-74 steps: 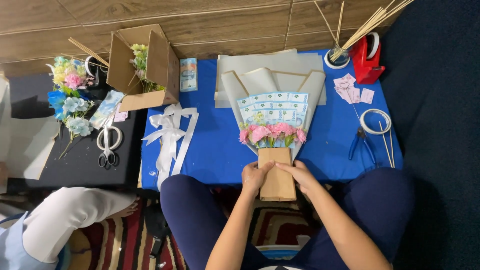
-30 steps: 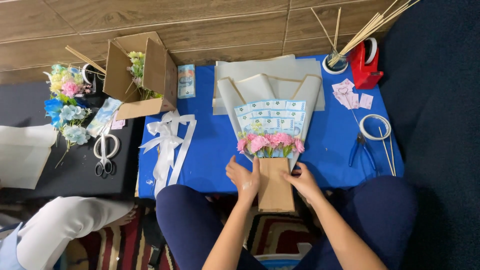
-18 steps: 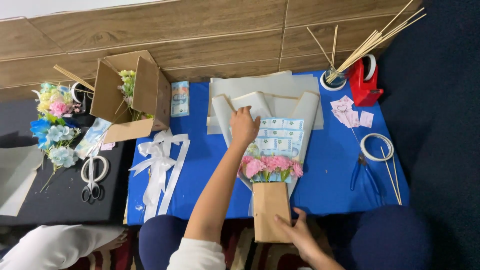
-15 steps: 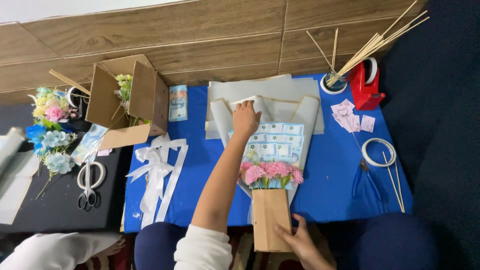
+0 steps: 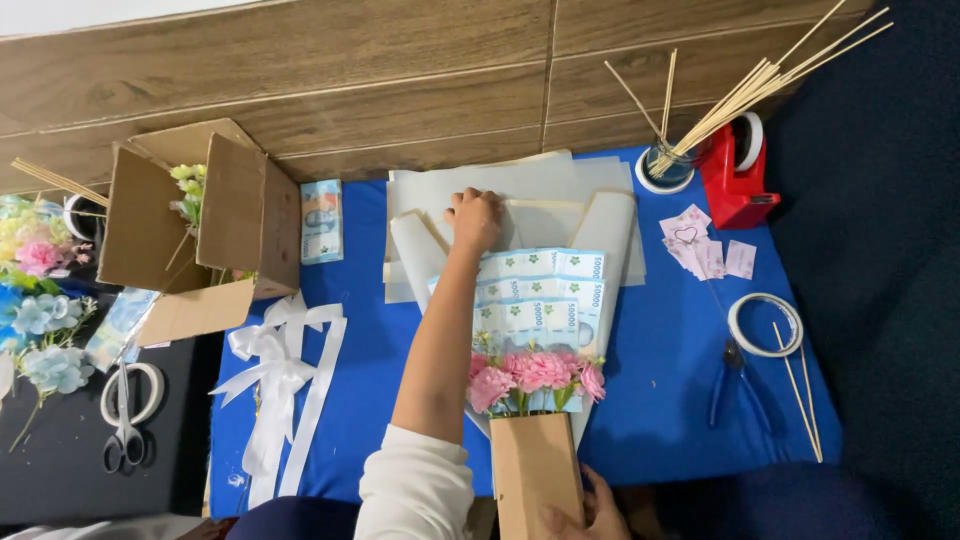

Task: Wrapping the base of a money and flower bouquet with paper and tape

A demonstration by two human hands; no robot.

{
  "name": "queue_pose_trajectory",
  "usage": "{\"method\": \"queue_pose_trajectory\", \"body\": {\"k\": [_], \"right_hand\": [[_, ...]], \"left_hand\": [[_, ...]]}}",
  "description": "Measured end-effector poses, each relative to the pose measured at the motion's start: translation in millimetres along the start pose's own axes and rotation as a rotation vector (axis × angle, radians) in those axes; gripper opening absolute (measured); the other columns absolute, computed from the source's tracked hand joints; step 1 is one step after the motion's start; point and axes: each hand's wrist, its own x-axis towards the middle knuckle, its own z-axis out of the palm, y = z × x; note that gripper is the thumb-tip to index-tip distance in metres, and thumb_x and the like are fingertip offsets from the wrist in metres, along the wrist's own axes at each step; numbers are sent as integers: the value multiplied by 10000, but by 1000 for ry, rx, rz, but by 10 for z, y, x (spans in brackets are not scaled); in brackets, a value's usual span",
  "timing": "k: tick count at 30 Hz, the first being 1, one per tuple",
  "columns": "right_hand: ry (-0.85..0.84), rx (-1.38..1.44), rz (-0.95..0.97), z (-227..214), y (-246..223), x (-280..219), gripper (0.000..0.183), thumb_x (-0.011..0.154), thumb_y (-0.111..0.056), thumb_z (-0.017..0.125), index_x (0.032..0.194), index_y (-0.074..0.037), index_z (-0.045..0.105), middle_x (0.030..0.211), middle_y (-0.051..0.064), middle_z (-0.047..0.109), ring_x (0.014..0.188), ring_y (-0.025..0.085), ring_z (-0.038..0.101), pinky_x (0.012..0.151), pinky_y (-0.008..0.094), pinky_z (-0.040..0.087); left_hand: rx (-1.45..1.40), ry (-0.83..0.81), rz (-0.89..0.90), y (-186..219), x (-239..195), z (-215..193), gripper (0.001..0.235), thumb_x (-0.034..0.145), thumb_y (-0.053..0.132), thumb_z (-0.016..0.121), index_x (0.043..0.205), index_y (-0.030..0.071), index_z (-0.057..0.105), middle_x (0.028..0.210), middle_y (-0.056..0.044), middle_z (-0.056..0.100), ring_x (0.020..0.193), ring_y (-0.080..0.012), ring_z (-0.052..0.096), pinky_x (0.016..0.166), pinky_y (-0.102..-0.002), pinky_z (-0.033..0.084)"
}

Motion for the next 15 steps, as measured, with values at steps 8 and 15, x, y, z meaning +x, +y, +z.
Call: {"method": "queue_pose_trajectory", "body": {"k": [8,15], "right_hand": [[17,-31,-30,58,-90,-130,887,720,-193,866,1517,-175,477,1355,181,726,1179,315,721,1009,417,581],[-47,2,-75,19,15,23,721,756,-151,848,1417,-75,570,1310,173,733,1167,292,696,996,390,542]], "left_hand": [[151,234,228,-16,-79,124,228,896,190,652,1120,192,693,1150,-92,556,1081,-368,463,898,-488,392],[226,-39,345,68,-302,-55,435,883,134,621,1301,239,677,1184,-95,610,1102,-345,583,900,-501,471]]}}
